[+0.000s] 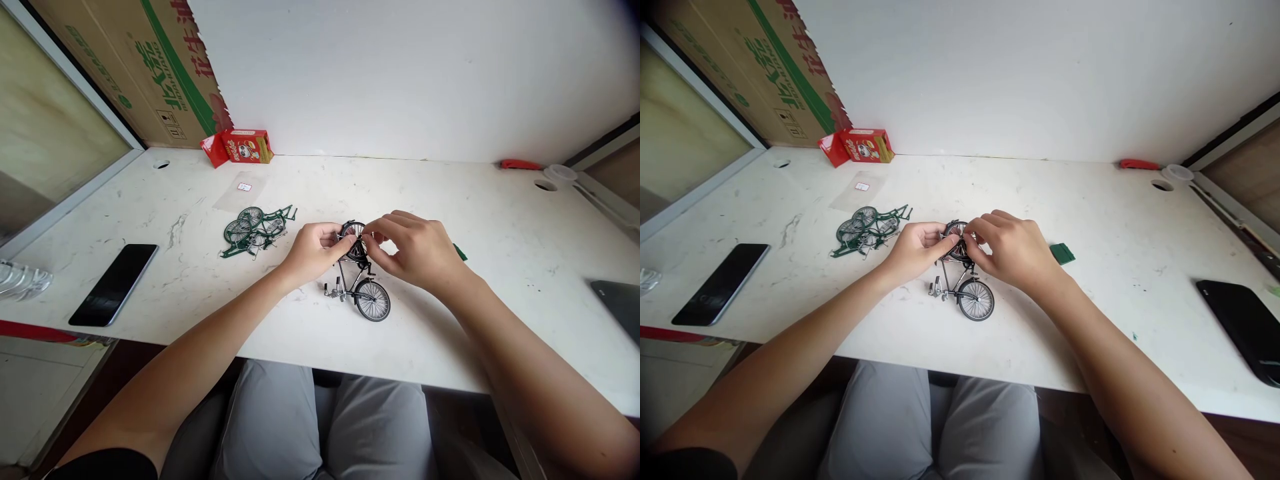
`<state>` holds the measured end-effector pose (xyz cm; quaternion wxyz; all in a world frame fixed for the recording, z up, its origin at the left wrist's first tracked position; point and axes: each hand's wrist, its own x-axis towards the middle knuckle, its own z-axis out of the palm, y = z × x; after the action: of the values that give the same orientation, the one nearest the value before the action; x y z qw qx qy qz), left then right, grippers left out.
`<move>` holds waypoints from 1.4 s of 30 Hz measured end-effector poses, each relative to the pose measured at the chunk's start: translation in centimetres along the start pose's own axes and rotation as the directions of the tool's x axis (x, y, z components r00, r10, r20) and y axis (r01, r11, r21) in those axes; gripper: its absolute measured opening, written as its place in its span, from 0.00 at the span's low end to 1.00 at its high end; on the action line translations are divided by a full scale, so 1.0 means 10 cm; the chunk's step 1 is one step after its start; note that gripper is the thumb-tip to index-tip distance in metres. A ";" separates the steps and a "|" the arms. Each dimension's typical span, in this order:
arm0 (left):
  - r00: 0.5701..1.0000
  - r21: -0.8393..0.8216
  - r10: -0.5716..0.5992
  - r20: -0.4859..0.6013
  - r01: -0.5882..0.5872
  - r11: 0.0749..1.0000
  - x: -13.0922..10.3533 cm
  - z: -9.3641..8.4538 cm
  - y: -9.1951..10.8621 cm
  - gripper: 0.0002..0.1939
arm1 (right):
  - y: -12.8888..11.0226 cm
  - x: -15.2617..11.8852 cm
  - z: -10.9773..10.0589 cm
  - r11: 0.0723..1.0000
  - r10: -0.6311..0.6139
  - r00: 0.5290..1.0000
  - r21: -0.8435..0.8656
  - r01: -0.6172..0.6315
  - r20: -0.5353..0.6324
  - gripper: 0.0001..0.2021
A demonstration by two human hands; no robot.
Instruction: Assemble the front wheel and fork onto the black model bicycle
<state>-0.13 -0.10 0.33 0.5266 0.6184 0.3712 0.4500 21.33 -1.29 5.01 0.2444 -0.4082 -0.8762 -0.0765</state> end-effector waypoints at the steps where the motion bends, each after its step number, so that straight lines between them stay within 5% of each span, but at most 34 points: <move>1: 1.000 -0.001 -0.001 -0.003 0.001 1.000 0.00 0.00 0.00 0.13 | 0.00 0.00 0.00 1.000 -0.001 1.000 0.032 0.000 0.003 0.07; 19: 0.999 0.000 -0.039 0.006 0.039 0.999 -0.04 0.00 0.12 0.15 | -0.03 -0.01 0.04 0.999 -0.016 0.999 -0.050 0.019 0.052 0.13; 27: 0.967 -0.344 -0.245 0.063 0.251 0.905 0.02 -0.07 0.06 0.19 | 0.02 0.01 0.06 0.988 0.110 0.988 0.093 -0.121 0.109 0.16; 34: 0.979 -0.289 -0.198 0.054 0.205 0.935 0.03 -0.05 0.10 0.16 | 0.05 0.02 0.13 0.808 0.303 0.940 0.482 -0.340 0.156 0.23; 39: 0.995 -0.220 -0.091 0.046 0.099 0.971 0.00 -0.05 0.07 0.41 | 0.05 0.01 0.18 0.643 0.305 0.924 0.666 -0.379 0.231 0.24; 42: 0.999 -0.078 0.017 0.049 -0.013 0.997 -0.01 -0.07 0.04 0.43 | 0.06 0.01 0.21 0.567 0.264 0.914 0.717 -0.406 0.309 0.25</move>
<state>-0.85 -0.05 0.70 0.5561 0.6112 0.3355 0.4523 20.99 -0.15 3.23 0.3297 -0.4289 -0.7475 0.3854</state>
